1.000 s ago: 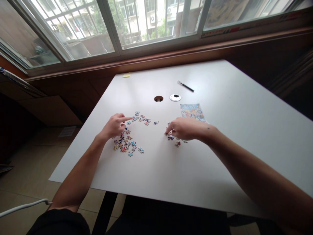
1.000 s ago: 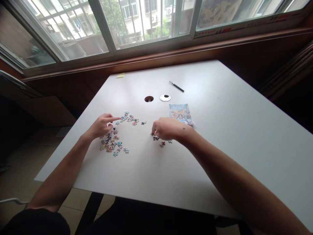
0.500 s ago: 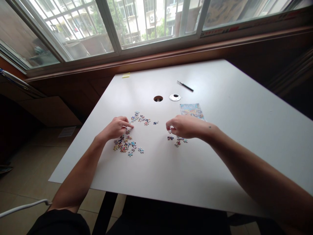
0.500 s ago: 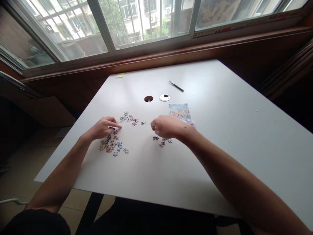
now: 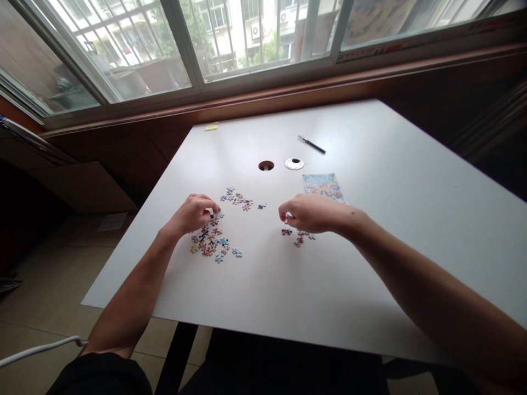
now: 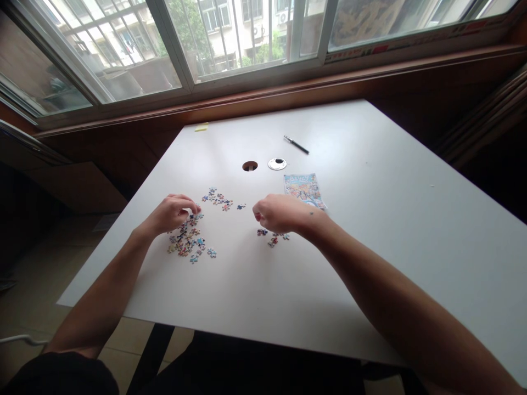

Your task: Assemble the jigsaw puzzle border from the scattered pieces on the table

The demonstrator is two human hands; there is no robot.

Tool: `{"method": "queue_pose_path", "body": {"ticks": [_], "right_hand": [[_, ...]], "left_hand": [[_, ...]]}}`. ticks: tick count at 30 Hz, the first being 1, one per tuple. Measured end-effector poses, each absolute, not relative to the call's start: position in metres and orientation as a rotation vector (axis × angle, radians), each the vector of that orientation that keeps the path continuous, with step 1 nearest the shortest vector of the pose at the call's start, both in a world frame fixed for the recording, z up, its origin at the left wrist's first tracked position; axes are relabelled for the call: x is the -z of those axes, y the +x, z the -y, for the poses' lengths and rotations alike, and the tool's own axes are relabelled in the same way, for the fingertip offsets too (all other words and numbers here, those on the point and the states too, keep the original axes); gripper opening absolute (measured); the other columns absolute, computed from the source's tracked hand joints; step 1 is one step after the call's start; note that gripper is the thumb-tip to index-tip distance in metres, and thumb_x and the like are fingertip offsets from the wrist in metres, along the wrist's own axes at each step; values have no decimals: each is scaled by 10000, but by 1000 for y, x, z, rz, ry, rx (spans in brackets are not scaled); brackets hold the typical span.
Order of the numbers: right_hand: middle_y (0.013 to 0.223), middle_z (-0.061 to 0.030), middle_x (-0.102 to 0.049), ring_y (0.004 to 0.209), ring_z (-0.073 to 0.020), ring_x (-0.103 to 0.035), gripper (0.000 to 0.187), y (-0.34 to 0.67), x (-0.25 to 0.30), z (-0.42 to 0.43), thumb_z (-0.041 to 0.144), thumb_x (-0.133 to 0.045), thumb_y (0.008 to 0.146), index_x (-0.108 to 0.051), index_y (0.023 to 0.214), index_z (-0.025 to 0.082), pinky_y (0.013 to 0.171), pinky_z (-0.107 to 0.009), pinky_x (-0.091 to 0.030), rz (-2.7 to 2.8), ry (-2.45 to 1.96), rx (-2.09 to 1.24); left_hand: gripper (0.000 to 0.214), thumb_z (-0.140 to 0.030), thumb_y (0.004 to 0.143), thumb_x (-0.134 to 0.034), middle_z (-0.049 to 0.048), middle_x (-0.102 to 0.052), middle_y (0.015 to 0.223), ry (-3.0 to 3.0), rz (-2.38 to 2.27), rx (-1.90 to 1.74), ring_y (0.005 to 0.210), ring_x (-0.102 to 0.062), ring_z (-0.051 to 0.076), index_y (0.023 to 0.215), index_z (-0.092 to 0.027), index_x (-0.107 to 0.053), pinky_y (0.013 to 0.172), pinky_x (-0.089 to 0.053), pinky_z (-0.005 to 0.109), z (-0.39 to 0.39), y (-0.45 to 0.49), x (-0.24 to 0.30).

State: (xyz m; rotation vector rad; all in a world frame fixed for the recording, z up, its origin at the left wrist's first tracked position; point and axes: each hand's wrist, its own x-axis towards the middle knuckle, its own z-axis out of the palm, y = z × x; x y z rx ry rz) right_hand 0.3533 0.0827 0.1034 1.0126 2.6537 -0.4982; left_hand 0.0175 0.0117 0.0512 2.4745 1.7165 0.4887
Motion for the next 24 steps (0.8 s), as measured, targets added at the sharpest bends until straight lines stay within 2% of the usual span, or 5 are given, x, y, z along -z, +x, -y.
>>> {"method": "queue_pose_path", "body": {"ticks": [3,8,14,20,24], "right_hand": [[894,-62,-708,673,-171,-592,248,354,-101,-83,209,-501,863,-714,989,230,569,-272,-357,-2659,1000,517],[894,-64,-706,667,-171,-588,230,354,-100,-84,217,-507,869,-712,971,229,568,-272,-354,-2666,992,517],[893,-70,-707,671,-165,-599,248,352,-103,-83,205,-503,867,-713,997,222,582,-265,-367,-2673,985,535],[843,-42,-698,635,-150,-609,468,347,-90,-82,178,-489,864,-644,1287,306,618,-265,-409,-2680,828,739],[825,-61,-705,715,-185,-619,632,341,-79,-76,142,-478,835,-546,1433,336,659,-281,-422,-2724,727,663]], "left_hand": [[329,-8,706,-453,-12,-779,880,2476,-1722,-476,892,-703,196,743,-227,-696,997,-456,430,-11,20,-49],[463,16,725,-435,59,-671,1320,2469,-1758,-475,1292,-548,242,1060,-218,-652,1076,-386,477,-11,22,-43],[366,28,725,-445,7,-757,1126,2508,-1648,-400,1149,-626,232,884,-231,-649,1066,-355,504,-5,36,-49],[446,51,716,-408,-16,-697,1275,2543,-1280,-447,1307,-537,208,937,-244,-658,1108,-375,454,5,73,-50],[414,44,730,-417,9,-706,1238,2482,-1576,-652,1240,-577,221,971,-223,-623,1081,-399,467,1,67,-51]]}}
